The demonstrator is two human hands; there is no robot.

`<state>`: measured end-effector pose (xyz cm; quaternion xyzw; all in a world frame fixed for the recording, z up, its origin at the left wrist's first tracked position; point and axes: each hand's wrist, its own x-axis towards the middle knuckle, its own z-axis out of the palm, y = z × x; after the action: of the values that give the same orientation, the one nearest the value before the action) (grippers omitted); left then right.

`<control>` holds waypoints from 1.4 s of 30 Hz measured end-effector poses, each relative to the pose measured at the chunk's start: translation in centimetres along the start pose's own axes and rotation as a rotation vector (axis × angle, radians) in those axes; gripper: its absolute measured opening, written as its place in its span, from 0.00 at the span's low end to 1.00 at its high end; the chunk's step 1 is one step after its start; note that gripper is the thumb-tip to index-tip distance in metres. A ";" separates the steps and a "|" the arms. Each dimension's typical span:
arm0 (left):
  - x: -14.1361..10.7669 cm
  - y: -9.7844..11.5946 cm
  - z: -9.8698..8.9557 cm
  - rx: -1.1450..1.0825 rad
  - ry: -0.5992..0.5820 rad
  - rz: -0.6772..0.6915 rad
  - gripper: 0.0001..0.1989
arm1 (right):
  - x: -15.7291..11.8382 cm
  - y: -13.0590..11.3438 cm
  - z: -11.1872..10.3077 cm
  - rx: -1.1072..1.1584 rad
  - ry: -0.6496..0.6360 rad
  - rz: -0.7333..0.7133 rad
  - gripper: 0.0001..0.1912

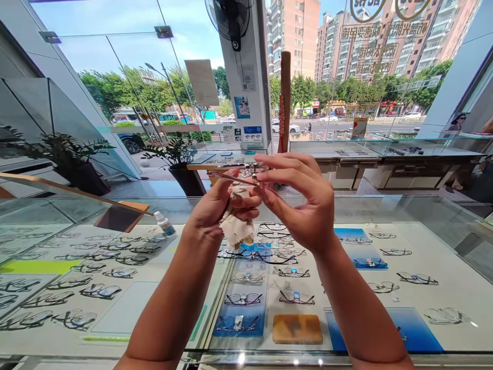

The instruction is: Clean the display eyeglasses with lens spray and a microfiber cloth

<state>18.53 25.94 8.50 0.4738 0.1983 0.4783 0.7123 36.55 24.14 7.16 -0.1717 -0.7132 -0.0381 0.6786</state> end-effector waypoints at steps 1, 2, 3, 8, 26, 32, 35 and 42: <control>0.0 0.0 -0.1 0.000 -0.012 -0.021 0.25 | 0.0 0.0 0.0 0.005 -0.001 -0.007 0.09; 0.1 0.0 -0.1 0.001 -0.022 -0.038 0.25 | 0.0 0.1 0.0 0.011 0.001 -0.014 0.09; 0.1 -0.1 -0.1 0.002 -0.030 -0.052 0.25 | -0.1 0.2 0.0 0.016 0.005 -0.021 0.10; 0.2 -0.1 -0.1 0.011 -0.041 -0.043 0.25 | -0.1 0.6 0.1 0.026 0.003 -0.069 0.11; -0.3 1.3 -2.3 1.004 0.651 0.613 0.21 | -0.2 3.4 0.4 -0.141 0.121 -0.089 0.02; -5.5 4.2 -1.4 1.280 0.554 0.459 0.05 | -2.6 10.8 2.3 -0.283 -0.269 0.109 0.05; -6.6 4.5 -0.7 1.258 0.523 0.442 0.06 | -5.1 14.8 3.8 -0.429 -0.612 0.235 0.06; -6.5 4.6 -0.7 1.275 0.510 0.401 0.06 | -10.8 19.4 6.0 -0.603 -1.162 0.330 0.09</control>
<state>12.72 21.08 11.02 0.6987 0.5085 0.4870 0.1266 36.80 41.97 -7.37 -0.4527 -0.8849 -0.0329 0.1042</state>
